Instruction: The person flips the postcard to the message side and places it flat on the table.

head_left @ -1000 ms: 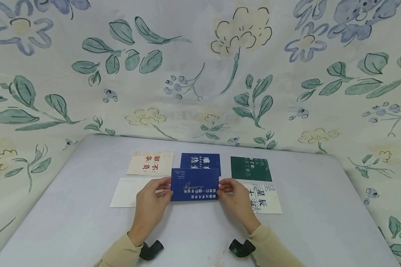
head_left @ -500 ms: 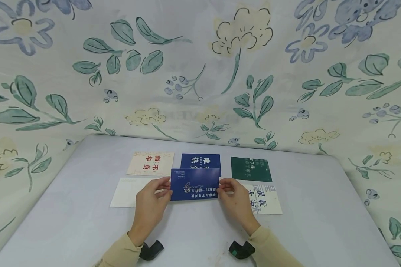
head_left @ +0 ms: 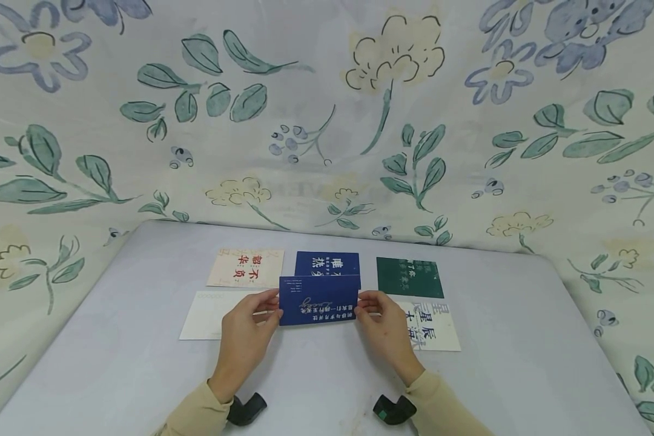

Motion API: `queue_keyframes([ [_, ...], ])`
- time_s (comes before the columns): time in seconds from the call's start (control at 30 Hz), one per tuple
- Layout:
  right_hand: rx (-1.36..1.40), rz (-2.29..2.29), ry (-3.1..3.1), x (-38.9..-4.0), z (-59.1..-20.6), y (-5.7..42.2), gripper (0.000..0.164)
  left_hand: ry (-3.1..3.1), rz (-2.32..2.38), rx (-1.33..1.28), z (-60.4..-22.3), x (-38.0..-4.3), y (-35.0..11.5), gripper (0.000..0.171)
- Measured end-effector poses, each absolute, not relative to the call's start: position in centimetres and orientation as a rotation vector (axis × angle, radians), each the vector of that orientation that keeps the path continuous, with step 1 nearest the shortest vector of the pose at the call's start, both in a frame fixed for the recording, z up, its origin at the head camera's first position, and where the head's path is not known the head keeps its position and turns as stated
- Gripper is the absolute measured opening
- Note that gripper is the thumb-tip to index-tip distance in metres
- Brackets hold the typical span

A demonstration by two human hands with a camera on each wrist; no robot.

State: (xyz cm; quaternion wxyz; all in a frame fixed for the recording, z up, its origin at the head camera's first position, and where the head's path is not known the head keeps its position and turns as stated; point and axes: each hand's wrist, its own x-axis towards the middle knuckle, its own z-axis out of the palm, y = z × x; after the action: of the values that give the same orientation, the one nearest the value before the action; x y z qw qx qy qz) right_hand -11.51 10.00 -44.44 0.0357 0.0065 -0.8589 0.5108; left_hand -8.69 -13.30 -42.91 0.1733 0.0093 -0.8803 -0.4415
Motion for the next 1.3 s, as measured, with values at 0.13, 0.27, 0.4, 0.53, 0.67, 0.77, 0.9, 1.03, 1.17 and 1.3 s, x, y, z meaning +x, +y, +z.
queue_keyframes([
  [0.13,0.021,1.568,-2.642,-11.53,-44.44,10.00,0.023,-2.499,-1.233,0.036,-42.93,-8.66,-13.31,0.039],
  [0.27,0.020,1.571,-2.641,-11.56,-44.25,10.02,0.022,-2.502,-1.206,0.046,-42.98,-8.64,-13.31,0.039],
  [0.4,0.020,1.579,-2.640,-11.55,-44.03,10.06,0.021,-2.489,-1.189,0.051,-43.09,-8.68,-13.30,0.038],
  [0.53,0.028,1.585,-2.642,-11.55,-43.95,10.12,0.021,-2.467,-1.194,0.043,-43.04,-8.62,-13.28,0.036],
  [0.67,0.051,1.591,-2.619,-11.61,-43.92,10.25,0.020,-2.443,-1.210,0.019,-42.96,-8.55,-13.29,0.034],
  [0.77,0.066,1.590,-2.607,-11.63,-43.88,10.37,0.019,-2.432,-1.216,0.004,-43.06,-8.54,-13.33,0.033],
  [0.9,0.070,1.584,-2.606,-11.57,-43.71,10.47,0.018,-2.426,-1.219,0.000,-43.15,-8.49,-13.37,0.032],
  [1.03,0.069,1.580,-2.606,-11.55,-43.58,10.57,0.018,-2.429,-1.222,0.012,-43.15,-8.47,-13.34,0.029],
  [1.17,0.071,1.574,-2.602,-11.56,-43.59,10.65,0.018,-2.438,-1.213,0.028,-43.15,-8.45,-13.30,0.027],
  [1.3,0.075,1.596,-2.583,-11.58,-43.57,10.67,0.017,-2.428,-1.227,0.021,-43.16,-8.47,-13.28,0.026],
])
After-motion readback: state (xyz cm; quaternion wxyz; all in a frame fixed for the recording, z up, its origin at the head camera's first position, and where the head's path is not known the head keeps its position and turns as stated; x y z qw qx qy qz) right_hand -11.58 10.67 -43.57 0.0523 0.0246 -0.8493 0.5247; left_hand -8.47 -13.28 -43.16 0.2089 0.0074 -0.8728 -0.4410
